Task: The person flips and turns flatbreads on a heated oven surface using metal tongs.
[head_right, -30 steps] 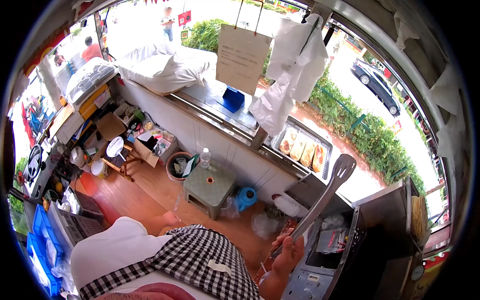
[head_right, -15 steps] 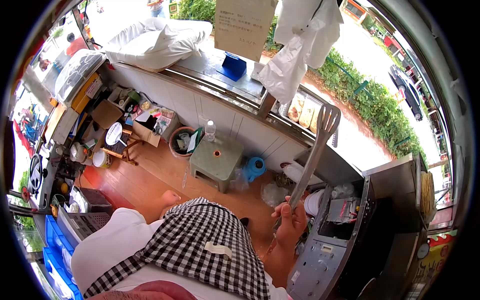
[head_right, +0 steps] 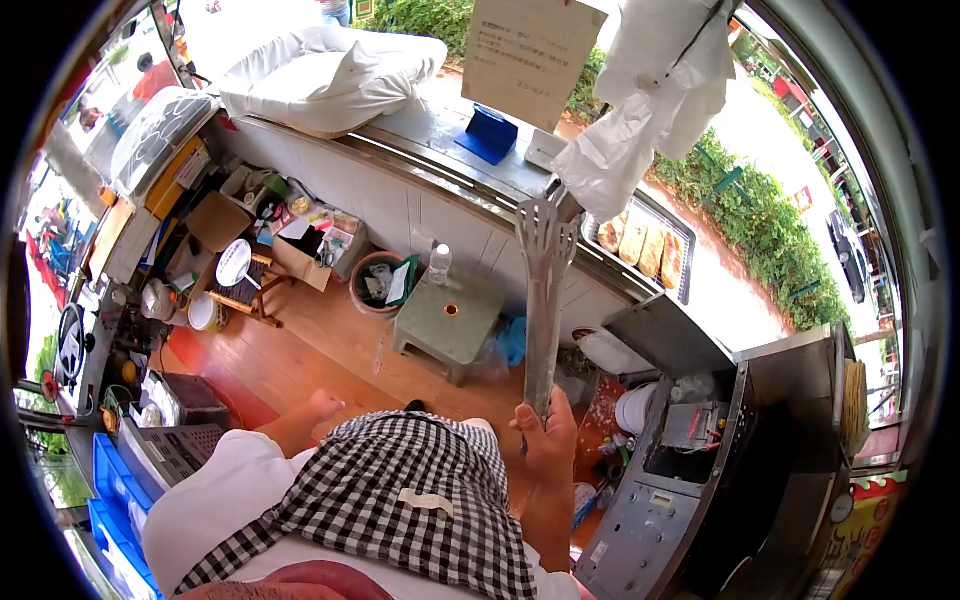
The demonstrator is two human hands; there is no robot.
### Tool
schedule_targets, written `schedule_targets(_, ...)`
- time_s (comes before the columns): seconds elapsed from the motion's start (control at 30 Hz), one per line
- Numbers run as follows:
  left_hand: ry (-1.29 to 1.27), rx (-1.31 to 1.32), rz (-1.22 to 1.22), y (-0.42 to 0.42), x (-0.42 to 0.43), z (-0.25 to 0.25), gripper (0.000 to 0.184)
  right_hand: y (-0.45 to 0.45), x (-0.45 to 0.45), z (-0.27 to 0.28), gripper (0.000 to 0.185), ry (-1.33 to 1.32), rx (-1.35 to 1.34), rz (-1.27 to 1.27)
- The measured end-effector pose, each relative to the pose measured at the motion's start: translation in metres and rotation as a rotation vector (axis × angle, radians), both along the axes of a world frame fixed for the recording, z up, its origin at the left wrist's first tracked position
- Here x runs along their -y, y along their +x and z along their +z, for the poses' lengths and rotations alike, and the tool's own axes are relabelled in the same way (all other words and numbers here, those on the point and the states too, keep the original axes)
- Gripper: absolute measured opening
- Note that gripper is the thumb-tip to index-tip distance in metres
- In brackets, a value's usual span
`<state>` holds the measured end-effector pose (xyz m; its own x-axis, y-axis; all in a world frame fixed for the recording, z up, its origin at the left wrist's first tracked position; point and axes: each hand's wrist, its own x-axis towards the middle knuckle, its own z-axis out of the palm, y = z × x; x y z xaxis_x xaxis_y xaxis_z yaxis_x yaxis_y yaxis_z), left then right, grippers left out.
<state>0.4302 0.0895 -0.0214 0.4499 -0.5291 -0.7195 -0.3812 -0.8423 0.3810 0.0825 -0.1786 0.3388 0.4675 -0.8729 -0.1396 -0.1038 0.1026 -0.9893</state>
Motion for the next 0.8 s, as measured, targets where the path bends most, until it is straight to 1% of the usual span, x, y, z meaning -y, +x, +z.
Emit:
schedule_targets(0.1,-0.030,-0.018,0.054,0.001,-0.014,-0.023,0.038,0.006,0.006,-0.002,0.042,0.041,-0.062,0.050)
schedule_targets(0.2,-0.025,0.032,-0.030,-0.004,-0.011,-0.021,0.039,0.015,0.019,-0.005,0.041,0.062,-0.113,0.096)
schedule_targets(0.23,-0.016,0.015,0.037,-0.008,-0.010,-0.018,0.038,0.018,0.025,-0.010,0.041,0.062,-0.108,0.123)
schedule_targets(0.3,0.004,-0.016,0.173,-0.018,-0.003,0.003,0.036,0.028,0.040,-0.015,0.042,0.075,-0.097,0.173)
schedule_targets(0.4,-0.050,-0.122,0.382,-0.024,-0.004,-0.003,0.035,0.045,0.060,-0.020,0.044,0.112,-0.092,0.241)
schedule_targets(0.5,-0.065,-0.074,0.388,-0.019,-0.004,-0.004,0.033,0.062,0.079,-0.022,0.047,0.122,-0.100,0.317)
schedule_targets(0.6,-0.092,0.011,0.374,-0.011,-0.011,-0.020,0.033,0.073,0.099,-0.023,0.048,0.089,-0.086,0.381)
schedule_targets(0.67,-0.071,0.016,0.425,-0.009,-0.008,-0.017,0.032,0.073,0.112,-0.029,0.048,0.062,-0.112,0.420)
schedule_targets(0.7,-0.060,0.019,0.453,-0.008,-0.005,-0.015,0.032,0.074,0.117,-0.027,0.047,0.091,-0.151,0.410)
schedule_targets(0.8,-0.103,-0.018,0.591,-0.013,0.006,-0.002,0.030,0.079,0.128,-0.030,0.037,0.112,-0.114,0.369)
